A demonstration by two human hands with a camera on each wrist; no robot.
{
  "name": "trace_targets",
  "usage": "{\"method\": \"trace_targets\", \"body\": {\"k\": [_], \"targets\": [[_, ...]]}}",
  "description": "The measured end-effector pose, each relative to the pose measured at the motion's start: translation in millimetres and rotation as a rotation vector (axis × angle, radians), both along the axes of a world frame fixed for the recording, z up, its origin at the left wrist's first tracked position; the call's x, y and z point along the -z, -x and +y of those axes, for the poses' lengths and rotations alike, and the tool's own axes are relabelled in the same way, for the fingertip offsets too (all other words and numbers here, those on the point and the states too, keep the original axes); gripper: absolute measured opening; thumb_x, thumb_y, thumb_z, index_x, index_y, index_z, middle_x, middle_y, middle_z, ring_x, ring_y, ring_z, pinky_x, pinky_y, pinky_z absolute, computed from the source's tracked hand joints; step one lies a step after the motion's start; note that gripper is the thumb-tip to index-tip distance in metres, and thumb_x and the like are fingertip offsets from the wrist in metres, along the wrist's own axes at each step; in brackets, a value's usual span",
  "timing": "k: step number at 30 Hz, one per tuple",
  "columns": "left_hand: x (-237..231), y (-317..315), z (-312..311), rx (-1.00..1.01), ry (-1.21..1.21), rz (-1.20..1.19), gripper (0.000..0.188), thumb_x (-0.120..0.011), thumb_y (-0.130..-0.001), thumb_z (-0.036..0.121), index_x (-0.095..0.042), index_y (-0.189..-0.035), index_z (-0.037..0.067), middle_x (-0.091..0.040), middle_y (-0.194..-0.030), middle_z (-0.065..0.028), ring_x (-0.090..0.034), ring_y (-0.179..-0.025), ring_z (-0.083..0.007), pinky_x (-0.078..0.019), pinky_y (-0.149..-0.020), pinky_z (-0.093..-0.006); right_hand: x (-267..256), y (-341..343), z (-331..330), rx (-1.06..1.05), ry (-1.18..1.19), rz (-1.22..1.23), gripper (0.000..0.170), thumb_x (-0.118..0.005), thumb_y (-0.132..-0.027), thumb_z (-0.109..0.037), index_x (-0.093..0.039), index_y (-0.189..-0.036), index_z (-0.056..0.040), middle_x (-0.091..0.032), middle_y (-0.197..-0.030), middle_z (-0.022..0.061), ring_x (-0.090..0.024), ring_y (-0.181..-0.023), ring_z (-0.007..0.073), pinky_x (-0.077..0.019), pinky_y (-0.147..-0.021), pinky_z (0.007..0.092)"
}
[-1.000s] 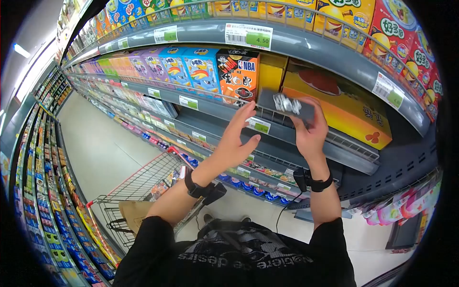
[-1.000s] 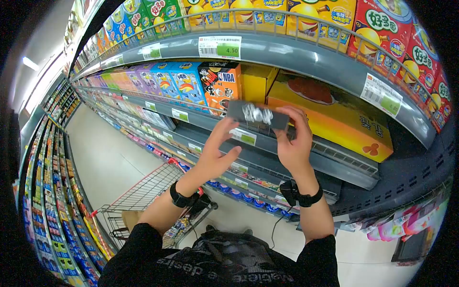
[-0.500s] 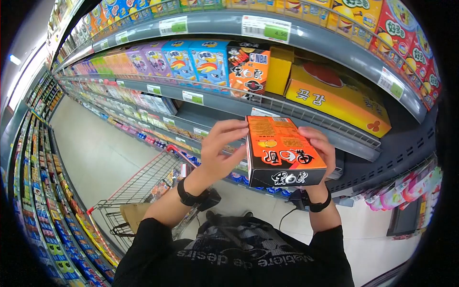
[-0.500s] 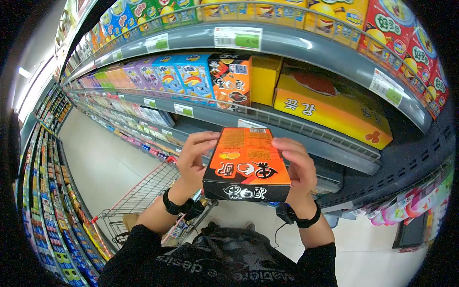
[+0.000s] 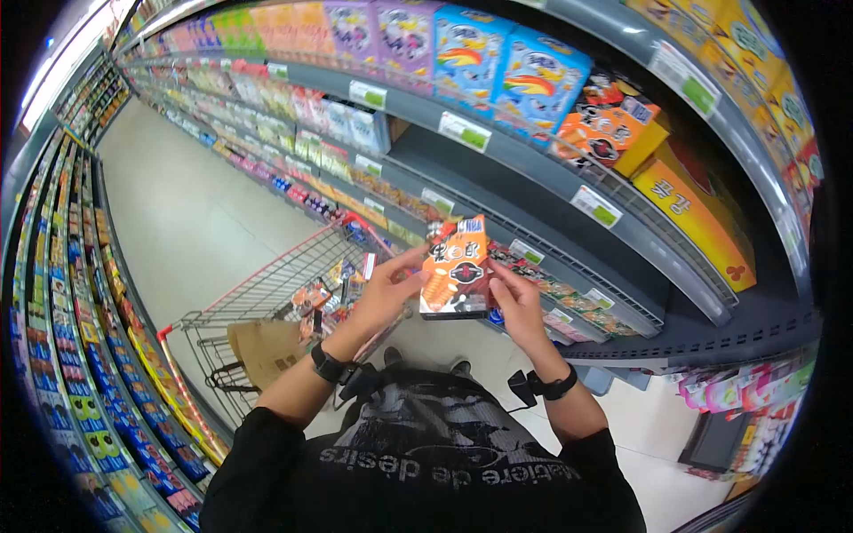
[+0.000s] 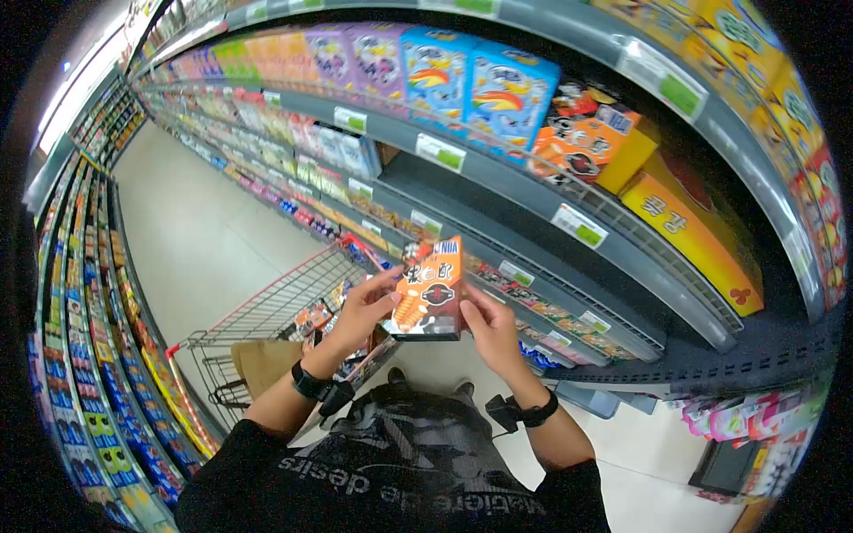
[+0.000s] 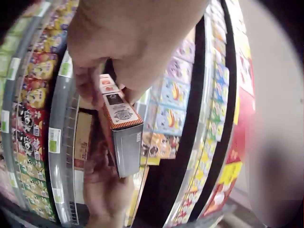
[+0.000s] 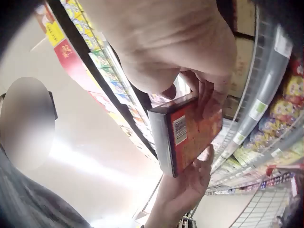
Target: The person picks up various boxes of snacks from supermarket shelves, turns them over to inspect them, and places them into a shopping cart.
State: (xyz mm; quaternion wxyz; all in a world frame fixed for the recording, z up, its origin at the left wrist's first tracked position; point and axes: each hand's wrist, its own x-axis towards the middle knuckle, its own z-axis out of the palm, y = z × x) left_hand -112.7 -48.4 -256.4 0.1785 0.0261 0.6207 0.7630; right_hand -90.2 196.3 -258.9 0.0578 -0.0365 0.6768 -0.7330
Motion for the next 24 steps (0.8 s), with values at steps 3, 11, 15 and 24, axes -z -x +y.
{"method": "trace_targets", "body": {"k": [3,11,15,24], "targets": [[57,-8,-32,-0.030,-0.184,-0.336,0.041,-0.052,-0.099,0.015,-0.046,-0.138,0.003,-0.062,-0.119,-0.0071,-0.063,-0.096,-0.0116,-0.0544,-0.077,-0.0283,31,5,-31,-0.057,-0.089,-0.231,0.037,-0.052,-0.099,-0.016,-0.053,-0.131,0.0029,-0.067,-0.101,0.0085,-0.063,-0.081,0.0111,-0.0533,-0.066,0.0254],[113,-28,-90,-0.125,-0.275,-0.515,0.040,-0.051,-0.100,0.021,-0.048,-0.136,0.005,-0.063,-0.113,-0.0057,-0.064,-0.093,-0.0134,-0.0548,-0.076,-0.0294,72,12,-98,-0.171,-0.129,-0.413,0.037,-0.049,-0.100,-0.024,-0.059,-0.123,0.0031,-0.067,-0.098,0.0077,-0.065,-0.073,0.0127,-0.0571,-0.063,0.0266],[130,-34,-115,-0.156,-0.262,-0.453,0.044,-0.056,-0.096,0.018,-0.047,-0.137,0.005,-0.057,-0.092,-0.0007,-0.057,-0.074,-0.0087,-0.0460,-0.062,-0.0242,65,19,-138,-0.194,-0.127,-0.505,0.039,-0.047,-0.101,-0.027,-0.052,-0.127,0.0018,-0.065,-0.108,0.0091,-0.065,-0.085,0.0139,-0.0570,-0.068,0.0280],[144,-51,-146,-0.370,-0.227,-0.416,0.067,-0.063,-0.090,0.019,-0.026,-0.144,0.007,-0.053,-0.125,-0.0136,-0.056,-0.109,-0.0196,-0.0474,-0.092,-0.0355,113,10,-226,-0.618,-0.552,-0.041,0.070,-0.072,-0.082,-0.019,-0.036,-0.139,0.0014,-0.053,-0.132,0.0166,-0.056,-0.117,0.0311,-0.0458,-0.095,0.0375]]}}
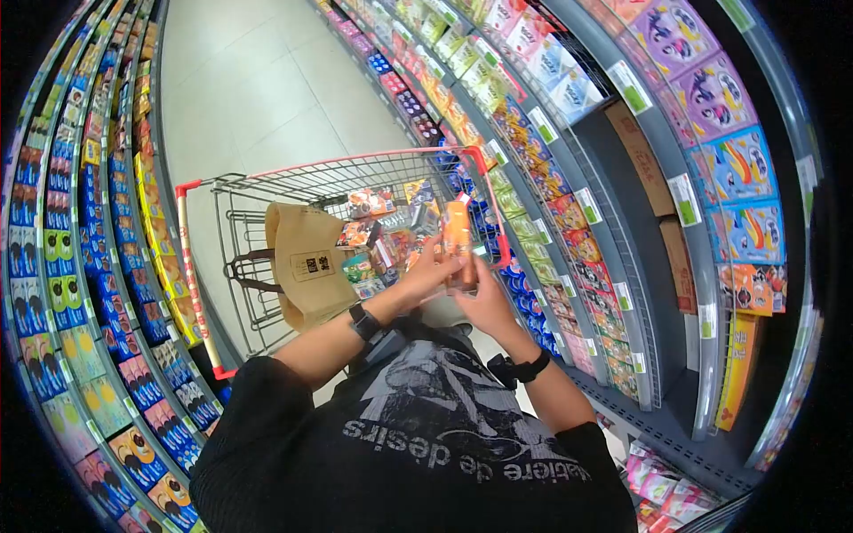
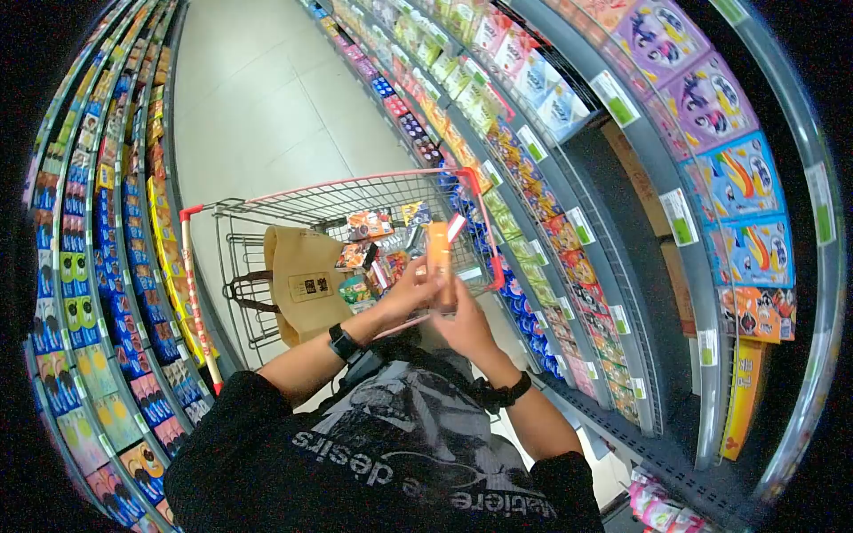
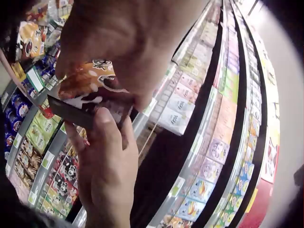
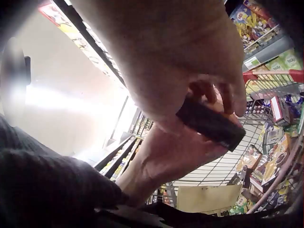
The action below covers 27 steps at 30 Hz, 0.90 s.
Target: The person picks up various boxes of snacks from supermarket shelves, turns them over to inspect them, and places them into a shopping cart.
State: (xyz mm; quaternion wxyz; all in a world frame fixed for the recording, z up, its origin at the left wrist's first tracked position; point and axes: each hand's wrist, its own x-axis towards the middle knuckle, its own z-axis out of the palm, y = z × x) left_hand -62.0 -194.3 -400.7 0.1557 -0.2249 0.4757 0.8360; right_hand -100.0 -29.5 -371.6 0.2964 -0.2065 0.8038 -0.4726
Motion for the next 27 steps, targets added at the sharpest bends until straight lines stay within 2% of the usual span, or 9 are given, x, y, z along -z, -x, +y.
{"method": "trace_targets", "body": {"k": [4,7,12,15,18,21,22,25,27], "targets": [[44,-1,-30,-0.019,-0.242,0.010,0.061,-0.062,-0.090,0.019,-0.031,-0.140,0.005,-0.057,-0.120,-0.0084,-0.058,-0.106,-0.0167,-0.0481,-0.089,-0.0338,20,11,-12,-0.246,0.055,0.161,0.072,-0.073,-0.083,-0.021,-0.036,-0.140,0.0009,-0.048,-0.136,0.0163,-0.054,-0.119,0.0275,-0.0449,-0.098,0.0355],[51,-5,-42,0.083,-0.375,0.067,0.055,-0.058,-0.092,0.018,-0.034,-0.139,0.004,-0.054,-0.130,-0.0099,-0.057,-0.113,-0.0198,-0.0477,-0.097,-0.0345,54,12,-16,0.089,0.195,-0.343,0.062,-0.067,-0.090,-0.019,-0.037,-0.140,0.0009,-0.042,-0.141,0.0160,-0.043,-0.130,0.0227,-0.0451,-0.098,0.0388],[85,-3,-31,0.157,0.232,0.101,0.067,-0.065,-0.086,0.015,-0.032,-0.143,0.001,-0.055,-0.128,-0.0149,-0.056,-0.113,-0.0183,-0.0464,-0.096,-0.0313,71,14,-13,0.245,0.172,-0.611,0.045,-0.067,-0.089,-0.013,-0.047,-0.127,0.0000,-0.060,-0.118,0.0095,-0.059,-0.106,0.0189,-0.0491,-0.091,0.0336],[44,-2,-33,0.280,0.479,-0.033,0.074,-0.067,-0.086,0.023,-0.027,-0.145,0.001,-0.056,-0.126,-0.0146,-0.056,-0.112,-0.0197,-0.0478,-0.094,-0.0313,56,14,-19,0.245,0.017,-0.640,0.043,-0.068,-0.088,-0.013,-0.049,-0.125,-0.0009,-0.061,-0.112,0.0066,-0.061,-0.100,0.0165,-0.0495,-0.088,0.0302],[96,-2,-22,0.373,0.433,0.000,0.079,-0.066,-0.087,0.030,-0.022,-0.147,0.003,-0.056,-0.123,-0.0151,-0.059,-0.108,-0.0204,-0.0511,-0.088,-0.0331,61,11,-18,0.115,-0.122,-0.557,0.048,-0.068,-0.087,-0.014,-0.047,-0.128,-0.0020,-0.059,-0.114,0.0067,-0.059,-0.103,0.0165,-0.0495,-0.087,0.0293],[80,-1,-23,0.279,0.002,-0.078,0.072,-0.063,-0.089,0.033,-0.026,-0.144,0.002,-0.057,-0.120,-0.0150,-0.061,-0.101,-0.0205,-0.0530,-0.082,-0.0343,80,3,-9,-0.005,0.073,-0.486,0.057,-0.069,-0.086,-0.015,-0.042,-0.135,-0.0029,-0.057,-0.120,0.0087,-0.057,-0.111,0.0179,-0.0489,-0.089,0.0314],[60,0,-25,0.265,-0.042,-0.117,0.058,-0.064,-0.089,0.030,-0.041,-0.134,0.002,-0.060,-0.113,-0.0141,-0.062,-0.096,-0.0196,-0.0528,-0.077,-0.0347,81,2,-7,-0.034,0.106,-0.523,0.061,-0.069,-0.086,-0.015,-0.039,-0.137,-0.0031,-0.056,-0.123,0.0094,-0.055,-0.114,0.0185,-0.0484,-0.091,0.0321],[103,2,-34,0.446,-0.053,-0.076,0.045,-0.064,-0.087,0.026,-0.052,-0.121,0.000,-0.062,-0.106,-0.0125,-0.062,-0.095,-0.0179,-0.0516,-0.075,-0.0331,72,-5,-7,-0.023,0.098,-0.528,0.061,-0.073,-0.083,-0.019,-0.046,-0.134,0.0000,-0.057,-0.126,0.0122,-0.054,-0.119,0.0207,-0.0449,-0.096,0.0334],[94,-6,-30,0.242,0.194,-0.112,0.041,-0.065,-0.086,0.024,-0.056,-0.115,-0.003,-0.064,-0.099,-0.0113,-0.061,-0.090,-0.0162,-0.0500,-0.073,-0.0310,70,-6,-1,-0.017,0.004,-0.476,0.057,-0.072,-0.084,-0.018,-0.048,-0.132,0.0010,-0.058,-0.126,0.0125,-0.055,-0.119,0.0206,-0.0452,-0.096,0.0334]]}}
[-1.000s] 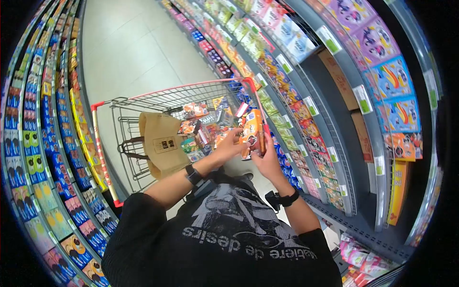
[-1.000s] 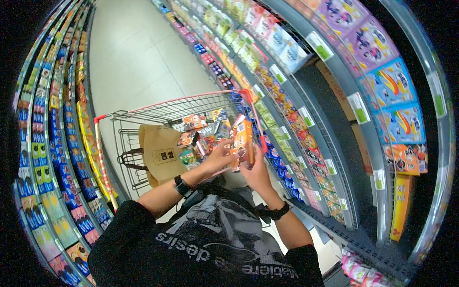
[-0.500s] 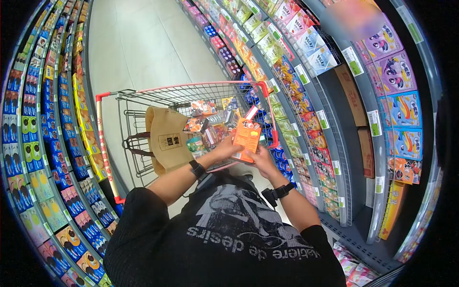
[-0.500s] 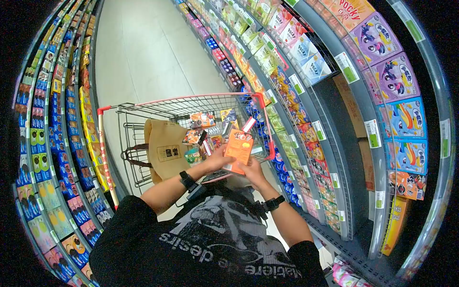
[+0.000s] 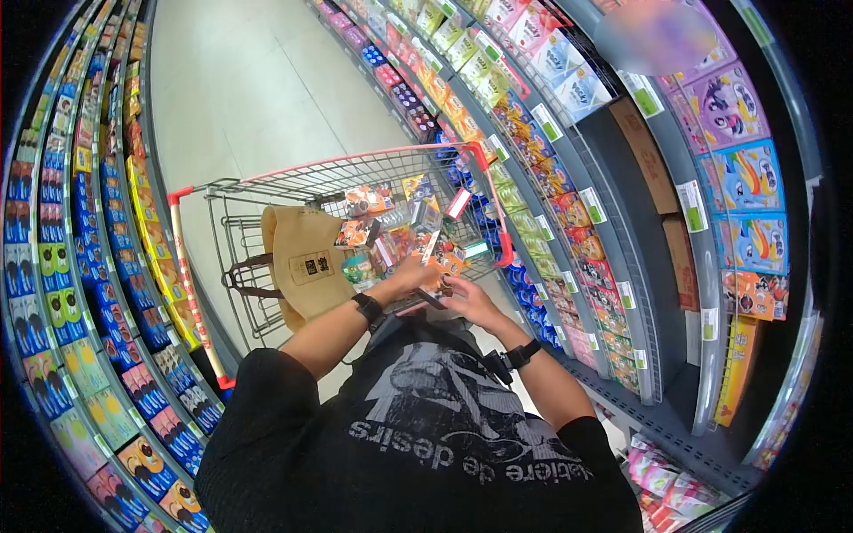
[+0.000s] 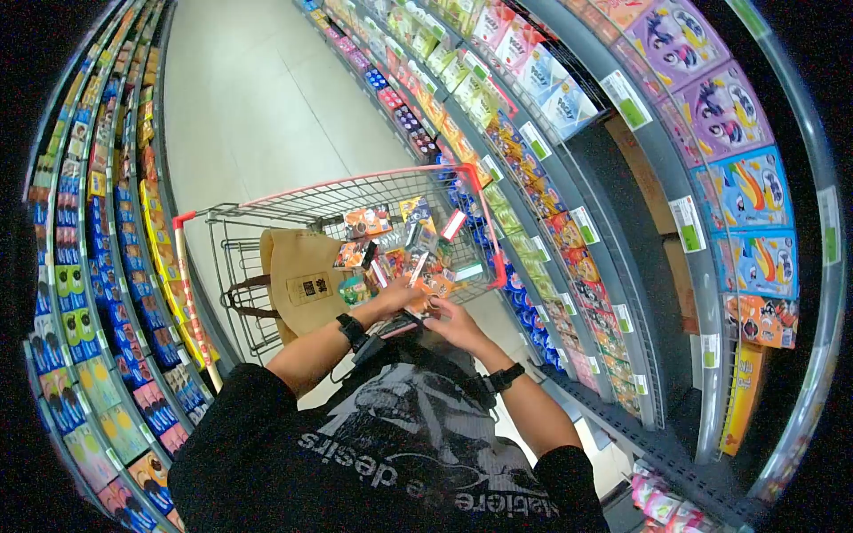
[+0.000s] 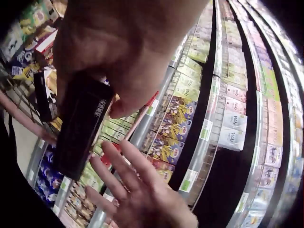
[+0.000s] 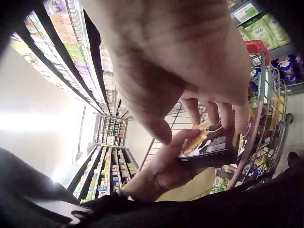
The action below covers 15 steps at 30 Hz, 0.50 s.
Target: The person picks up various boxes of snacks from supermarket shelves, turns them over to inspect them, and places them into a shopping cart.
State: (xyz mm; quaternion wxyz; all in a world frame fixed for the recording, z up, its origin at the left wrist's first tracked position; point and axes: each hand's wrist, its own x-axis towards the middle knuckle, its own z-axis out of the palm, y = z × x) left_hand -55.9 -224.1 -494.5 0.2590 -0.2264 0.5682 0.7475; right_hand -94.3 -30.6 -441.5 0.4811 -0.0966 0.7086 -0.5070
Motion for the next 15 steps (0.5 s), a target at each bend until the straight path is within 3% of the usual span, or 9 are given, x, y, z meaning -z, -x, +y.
{"method": "trace_targets", "body": {"k": [3,6,7,10,11,13,15], "targets": [[52,-6,-11,0.083,0.276,0.017,0.043,-0.064,-0.086,0.024,-0.056,-0.119,-0.004,-0.064,-0.099,-0.0090,-0.062,-0.086,-0.0158,-0.0499,-0.072,-0.0290,8,2,16,0.061,0.031,-0.128,0.048,-0.067,-0.087,-0.016,-0.051,-0.129,-0.0008,-0.057,-0.128,0.0109,-0.057,-0.114,0.0193,-0.0468,-0.093,0.0338],[68,-6,-7,-0.099,0.075,-0.125,0.033,-0.061,-0.084,0.019,-0.056,-0.109,-0.002,-0.066,-0.093,-0.0098,-0.064,-0.079,-0.0171,-0.0515,-0.064,-0.0306,-7,-1,29,0.137,-0.047,-0.186,0.042,-0.065,-0.089,-0.018,-0.053,-0.126,-0.0019,-0.060,-0.124,0.0086,-0.059,-0.109,0.0177,-0.0483,-0.089,0.0328],[47,-4,-6,-0.129,0.108,-0.156,0.029,-0.061,-0.084,0.015,-0.057,-0.108,-0.001,-0.066,-0.093,-0.0094,-0.065,-0.078,-0.0178,-0.0526,-0.062,-0.0318,-6,-2,36,0.158,-0.029,-0.181,0.041,-0.064,-0.090,-0.019,-0.054,-0.126,-0.0025,-0.060,-0.124,0.0083,-0.060,-0.108,0.0173,-0.0486,-0.087,0.0326],[40,1,-3,-0.181,0.269,-0.152,0.028,-0.060,-0.085,0.012,-0.057,-0.110,0.000,-0.066,-0.095,-0.0089,-0.066,-0.078,-0.0171,-0.0536,-0.064,-0.0317,1,-11,61,0.232,0.015,-0.182,0.037,-0.062,-0.091,-0.019,-0.055,-0.124,-0.0045,-0.061,-0.122,0.0067,-0.061,-0.103,0.0156,-0.0492,-0.084,0.0314],[48,1,-4,-0.191,0.240,-0.118,0.032,-0.060,-0.085,0.014,-0.056,-0.113,-0.001,-0.066,-0.098,-0.0126,-0.067,-0.084,-0.0242,-0.0538,-0.071,-0.0352,3,-12,69,0.267,0.021,-0.195,0.036,-0.061,-0.091,-0.019,-0.055,-0.124,-0.0054,-0.062,-0.120,0.0058,-0.061,-0.102,0.0146,-0.0493,-0.083,0.0308],[55,1,2,-0.188,0.622,-0.001,0.038,-0.063,-0.083,0.015,-0.055,-0.116,-0.002,-0.067,-0.099,-0.0159,-0.066,-0.090,-0.0300,-0.0525,-0.077,-0.0375,0,-15,87,0.325,0.033,-0.202,0.035,-0.061,-0.091,-0.019,-0.056,-0.123,-0.0058,-0.063,-0.119,0.0058,-0.061,-0.101,0.0146,-0.0491,-0.083,0.0302],[80,4,-2,-0.206,0.709,0.164,0.053,-0.068,-0.078,0.021,-0.052,-0.122,-0.003,-0.063,-0.110,-0.0236,-0.059,-0.105,-0.0401,-0.0471,-0.091,-0.0429,-14,-15,104,0.375,0.047,-0.190,0.036,-0.062,-0.091,-0.020,-0.055,-0.123,-0.0048,-0.062,-0.120,0.0075,-0.063,-0.102,0.0162,-0.0485,-0.084,0.0303]]}}
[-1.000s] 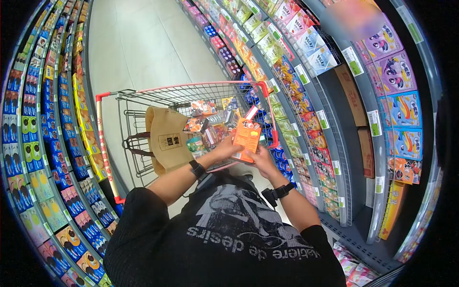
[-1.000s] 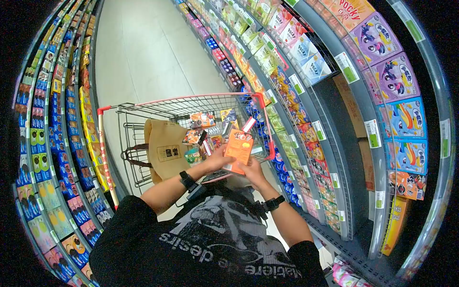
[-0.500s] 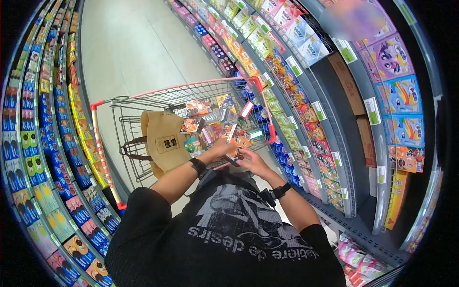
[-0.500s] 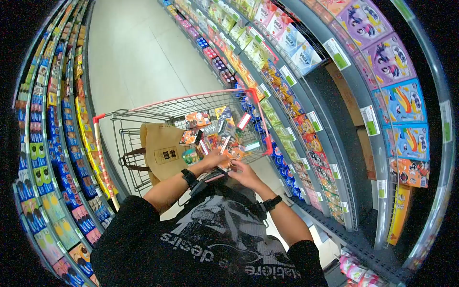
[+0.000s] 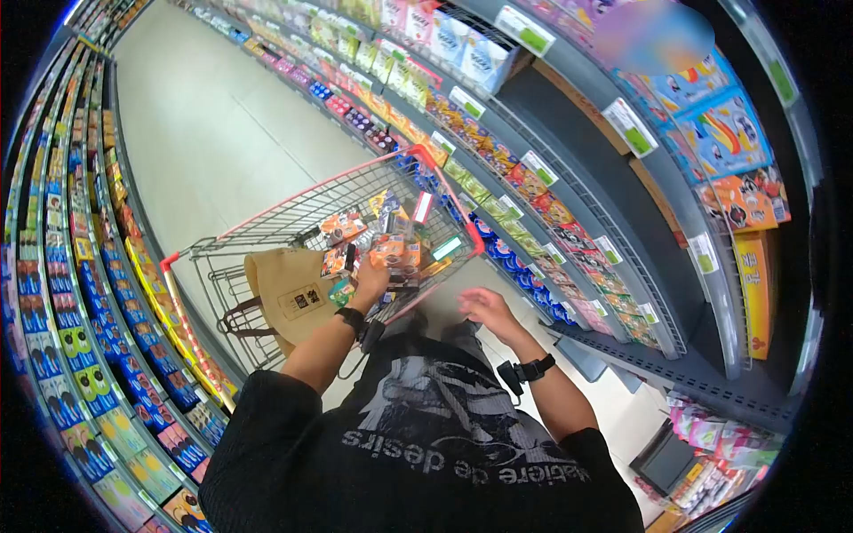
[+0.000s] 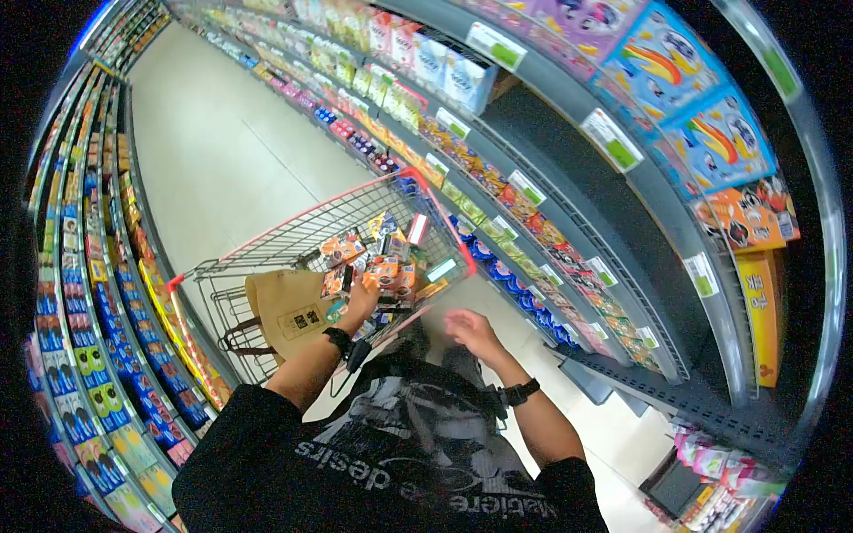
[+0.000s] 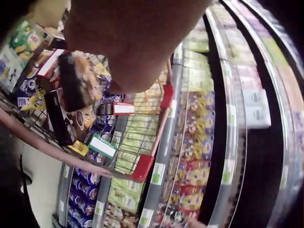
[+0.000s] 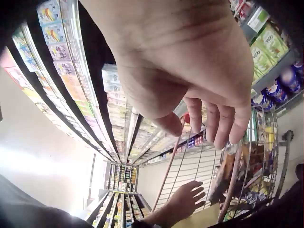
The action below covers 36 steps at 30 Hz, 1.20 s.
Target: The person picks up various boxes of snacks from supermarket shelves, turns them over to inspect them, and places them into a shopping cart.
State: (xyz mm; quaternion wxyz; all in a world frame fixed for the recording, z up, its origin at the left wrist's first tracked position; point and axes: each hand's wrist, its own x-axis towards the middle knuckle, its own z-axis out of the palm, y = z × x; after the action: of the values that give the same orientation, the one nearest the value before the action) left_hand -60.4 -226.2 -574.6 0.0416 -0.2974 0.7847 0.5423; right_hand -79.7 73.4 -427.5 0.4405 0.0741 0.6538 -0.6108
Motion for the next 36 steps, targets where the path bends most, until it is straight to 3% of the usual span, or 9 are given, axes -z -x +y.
{"method": "trace_targets", "body": {"k": [3,6,8,9,11,19,25,30,36], "targets": [[-3,8,18,0.241,0.303,0.137,0.060,-0.066,-0.076,0.021,-0.047,-0.127,-0.005,-0.050,-0.127,-0.0285,-0.049,-0.119,-0.0426,-0.0408,-0.100,-0.0448,-10,0,35,0.062,0.034,0.115,0.034,-0.061,-0.092,-0.019,-0.056,-0.122,-0.0050,-0.063,-0.118,0.0077,-0.063,-0.102,0.0169,-0.0483,-0.085,0.0301],[-6,31,43,0.330,0.073,0.117,0.060,-0.062,-0.078,0.020,-0.045,-0.128,-0.009,-0.055,-0.121,-0.0265,-0.056,-0.108,-0.0340,-0.0452,-0.092,-0.0414,-28,5,75,0.162,0.020,0.229,0.030,-0.060,-0.092,-0.015,-0.057,-0.120,-0.0043,-0.063,-0.119,0.0084,-0.063,-0.102,0.0172,-0.0483,-0.086,0.0302],[-120,51,89,0.375,-0.056,-0.043,0.060,-0.062,-0.080,0.011,-0.043,-0.135,-0.004,-0.056,-0.119,-0.0177,-0.054,-0.116,-0.0262,-0.0436,-0.097,-0.0375,-40,13,109,0.240,0.030,0.430,0.028,-0.059,-0.092,-0.012,-0.057,-0.119,-0.0026,-0.063,-0.117,0.0074,-0.062,-0.101,0.0144,-0.0488,-0.083,0.0287],[-74,57,97,0.419,-0.063,0.217,0.059,-0.059,-0.084,0.008,-0.039,-0.139,-0.002,-0.054,-0.126,-0.0159,-0.052,-0.121,-0.0249,-0.0418,-0.101,-0.0365,-47,15,126,0.282,0.030,0.529,0.027,-0.058,-0.093,-0.010,-0.057,-0.118,-0.0017,-0.064,-0.117,0.0069,-0.062,-0.101,0.0130,-0.0491,-0.082,0.0279],[-100,82,133,0.582,-0.283,0.359,0.061,-0.056,-0.083,0.004,-0.037,-0.140,-0.003,-0.051,-0.134,-0.0205,-0.054,-0.119,-0.0269,-0.0451,-0.097,-0.0329,-81,26,157,0.436,0.055,0.693,0.025,-0.054,-0.093,-0.002,-0.057,-0.118,-0.0002,-0.065,-0.113,0.0085,-0.062,-0.101,0.0133,-0.0493,-0.085,0.0274],[-369,114,287,0.910,-0.189,0.828,0.062,-0.059,-0.085,0.001,-0.038,-0.143,0.006,-0.044,-0.142,-0.0140,-0.046,-0.129,-0.0252,-0.0385,-0.104,-0.0364,-267,67,252,0.799,-0.014,1.536,0.043,-0.061,-0.087,0.003,-0.049,-0.128,0.0041,-0.062,-0.120,0.0137,-0.060,-0.110,0.0193,-0.0488,-0.093,0.0309],[-444,119,354,0.962,0.037,1.060,0.065,-0.060,-0.085,0.002,-0.034,-0.145,0.007,-0.037,-0.148,-0.0126,-0.039,-0.136,-0.0265,-0.0345,-0.107,-0.0409,-322,114,264,0.629,-0.173,1.564,0.067,-0.071,-0.084,-0.009,-0.037,-0.140,0.0015,-0.048,-0.137,0.0199,-0.052,-0.123,0.0275,-0.0463,-0.099,0.0375],[-470,96,372,1.016,0.135,1.125,0.068,-0.061,-0.083,0.004,-0.034,-0.145,0.007,-0.037,-0.147,-0.0138,-0.037,-0.136,-0.0286,-0.0343,-0.107,-0.0419,-343,141,264,0.606,-0.402,1.666,0.071,-0.073,-0.079,-0.018,-0.040,-0.139,-0.0009,-0.063,-0.116,0.0213,-0.063,-0.104,0.0295,-0.0498,-0.086,0.0354],[-466,100,364,0.914,0.215,1.076,0.072,-0.061,-0.082,0.000,-0.030,-0.147,0.007,-0.036,-0.148,-0.0150,-0.037,-0.136,-0.0285,-0.0329,-0.108,-0.0435,-343,133,272,0.428,-0.394,1.375,0.043,-0.072,-0.079,-0.015,-0.057,-0.116,0.0007,-0.068,-0.096,0.0166,-0.066,-0.083,0.0274,-0.0515,-0.076,0.0363]]}}
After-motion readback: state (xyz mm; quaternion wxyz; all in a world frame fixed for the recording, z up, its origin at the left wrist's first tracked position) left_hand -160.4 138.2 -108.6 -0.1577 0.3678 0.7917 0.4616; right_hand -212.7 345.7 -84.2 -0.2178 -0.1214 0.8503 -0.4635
